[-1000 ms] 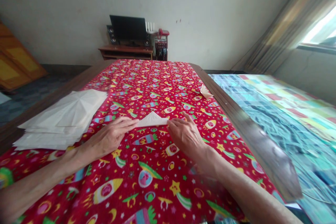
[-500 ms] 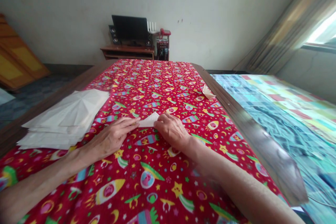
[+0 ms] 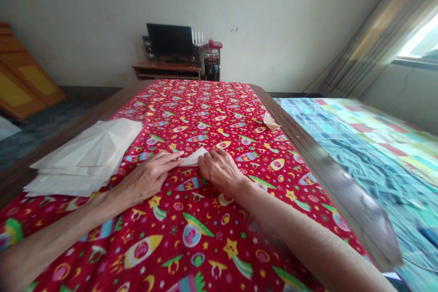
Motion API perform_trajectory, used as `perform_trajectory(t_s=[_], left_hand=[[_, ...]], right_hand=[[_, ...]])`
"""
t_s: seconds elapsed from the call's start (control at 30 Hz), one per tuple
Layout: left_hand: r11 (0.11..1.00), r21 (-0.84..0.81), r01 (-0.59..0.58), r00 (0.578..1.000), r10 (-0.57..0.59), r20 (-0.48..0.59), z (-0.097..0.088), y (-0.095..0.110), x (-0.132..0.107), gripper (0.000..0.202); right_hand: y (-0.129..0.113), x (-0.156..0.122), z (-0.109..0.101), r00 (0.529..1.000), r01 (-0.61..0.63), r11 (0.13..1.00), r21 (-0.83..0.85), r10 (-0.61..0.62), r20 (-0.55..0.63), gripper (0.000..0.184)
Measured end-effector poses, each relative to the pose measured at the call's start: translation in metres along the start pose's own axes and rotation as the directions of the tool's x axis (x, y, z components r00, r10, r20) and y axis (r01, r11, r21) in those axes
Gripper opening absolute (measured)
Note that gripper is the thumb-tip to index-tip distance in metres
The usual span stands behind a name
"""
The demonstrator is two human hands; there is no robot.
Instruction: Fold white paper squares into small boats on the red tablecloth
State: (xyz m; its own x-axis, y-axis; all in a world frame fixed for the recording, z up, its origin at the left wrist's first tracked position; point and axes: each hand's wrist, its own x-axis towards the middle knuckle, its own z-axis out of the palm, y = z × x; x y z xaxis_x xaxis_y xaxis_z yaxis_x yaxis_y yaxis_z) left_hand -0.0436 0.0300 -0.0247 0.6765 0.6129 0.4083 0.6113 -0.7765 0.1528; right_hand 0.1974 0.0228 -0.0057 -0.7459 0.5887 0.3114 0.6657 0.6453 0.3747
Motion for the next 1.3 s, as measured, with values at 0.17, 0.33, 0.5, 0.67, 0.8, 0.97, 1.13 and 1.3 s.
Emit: perform_trajectory(t_s=[0.17,0.33,0.5,0.67,0.8,0.97,1.13,1.3], left_hand=[[0.999,-0.036,0.031,0.998,-0.033,-0.054,0.002,-0.002,0.001,0.042],[0.966,-0.165,0.2,0.96,-0.227,-0.164,0.001,-0.003,0.008,0.052],[0.856,-0.409,0.315,0.93,-0.364,-0.045,0.008,0.014,0.032,0.06],[0.875,-0.395,0.281,0.937,-0.339,-0.085,0.025,0.025,0.062,0.045],[0.871,-0.382,0.31,0.916,-0.381,-0.125,0.031,0.022,0.073,0.024],[0.895,-0.336,0.293,0.911,-0.368,-0.186,0.022,0.028,0.079,0.013],[0.885,-0.319,0.339,0.891,-0.411,-0.192,0.01,0.034,0.081,0.011],[0.905,-0.299,0.303,0.92,-0.36,-0.157,0.011,0.03,0.079,0.022]], right_hand=[[0.001,0.004,0.002,0.999,-0.04,0.998,0.05,0.039,0.013,0.017],[0.008,0.002,0.009,0.983,-0.166,0.976,0.14,0.176,-0.058,0.016],[0.007,0.007,0.011,0.952,-0.234,0.939,0.251,0.274,-0.136,0.019],[0.004,0.009,0.018,0.927,-0.241,0.914,0.328,0.316,-0.2,0.017],[0.007,0.009,0.018,0.873,-0.292,0.83,0.475,0.434,-0.223,0.016],[0.008,0.016,0.006,0.821,-0.246,0.698,0.673,0.519,-0.238,0.013],[0.006,0.022,0.003,0.76,-0.333,0.626,0.705,0.621,-0.191,0.015],[0.009,0.018,0.007,0.791,-0.457,0.72,0.522,0.597,-0.131,0.01]])
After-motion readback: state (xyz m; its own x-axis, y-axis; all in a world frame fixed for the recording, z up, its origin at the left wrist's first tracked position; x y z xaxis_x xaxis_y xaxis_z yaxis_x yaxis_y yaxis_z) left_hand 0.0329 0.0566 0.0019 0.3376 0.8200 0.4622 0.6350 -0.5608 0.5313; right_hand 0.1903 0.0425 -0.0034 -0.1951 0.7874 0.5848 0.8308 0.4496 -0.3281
